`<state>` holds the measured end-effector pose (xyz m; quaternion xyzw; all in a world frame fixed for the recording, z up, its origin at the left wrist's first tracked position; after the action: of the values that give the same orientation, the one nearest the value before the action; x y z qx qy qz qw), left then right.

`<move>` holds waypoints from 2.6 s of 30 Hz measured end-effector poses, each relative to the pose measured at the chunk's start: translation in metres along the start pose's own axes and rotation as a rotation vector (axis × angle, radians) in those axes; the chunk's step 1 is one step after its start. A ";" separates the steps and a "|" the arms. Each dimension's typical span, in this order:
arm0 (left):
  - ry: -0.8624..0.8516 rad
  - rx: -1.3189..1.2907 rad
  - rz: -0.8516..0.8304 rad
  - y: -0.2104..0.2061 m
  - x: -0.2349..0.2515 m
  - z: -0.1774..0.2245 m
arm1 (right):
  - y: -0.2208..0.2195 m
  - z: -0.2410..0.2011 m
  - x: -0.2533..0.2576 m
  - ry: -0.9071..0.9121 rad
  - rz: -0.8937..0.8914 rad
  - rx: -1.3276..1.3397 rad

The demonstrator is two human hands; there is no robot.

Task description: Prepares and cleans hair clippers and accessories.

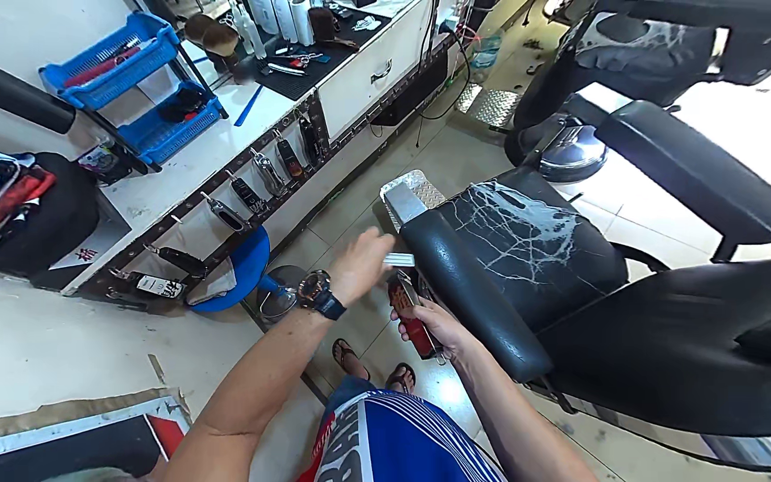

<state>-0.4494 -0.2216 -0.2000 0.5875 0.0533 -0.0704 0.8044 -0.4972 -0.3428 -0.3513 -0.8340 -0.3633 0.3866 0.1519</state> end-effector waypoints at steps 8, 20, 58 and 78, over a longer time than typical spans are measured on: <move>0.055 -0.088 0.049 0.024 -0.021 -0.013 | -0.002 -0.007 -0.004 0.143 -0.060 0.026; -0.004 -0.091 0.069 0.035 -0.020 0.008 | -0.003 -0.017 -0.004 0.153 -0.022 -0.087; 0.524 -0.999 0.345 -0.074 -0.088 -0.105 | -0.026 -0.013 0.011 0.197 -0.317 0.192; 0.595 -0.759 0.478 -0.084 -0.121 -0.121 | -0.047 0.026 0.030 -0.069 -0.003 0.056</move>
<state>-0.5834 -0.1251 -0.2957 0.2458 0.1655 0.3085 0.9039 -0.5266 -0.2899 -0.3590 -0.8151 -0.3586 0.4247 0.1632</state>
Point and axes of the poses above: each hand's wrist, its own x-axis towards the middle knuckle, its own y-axis out of the back of the hand, z = x × y, the point moved 10 cm from there along x, towards the middle knuckle
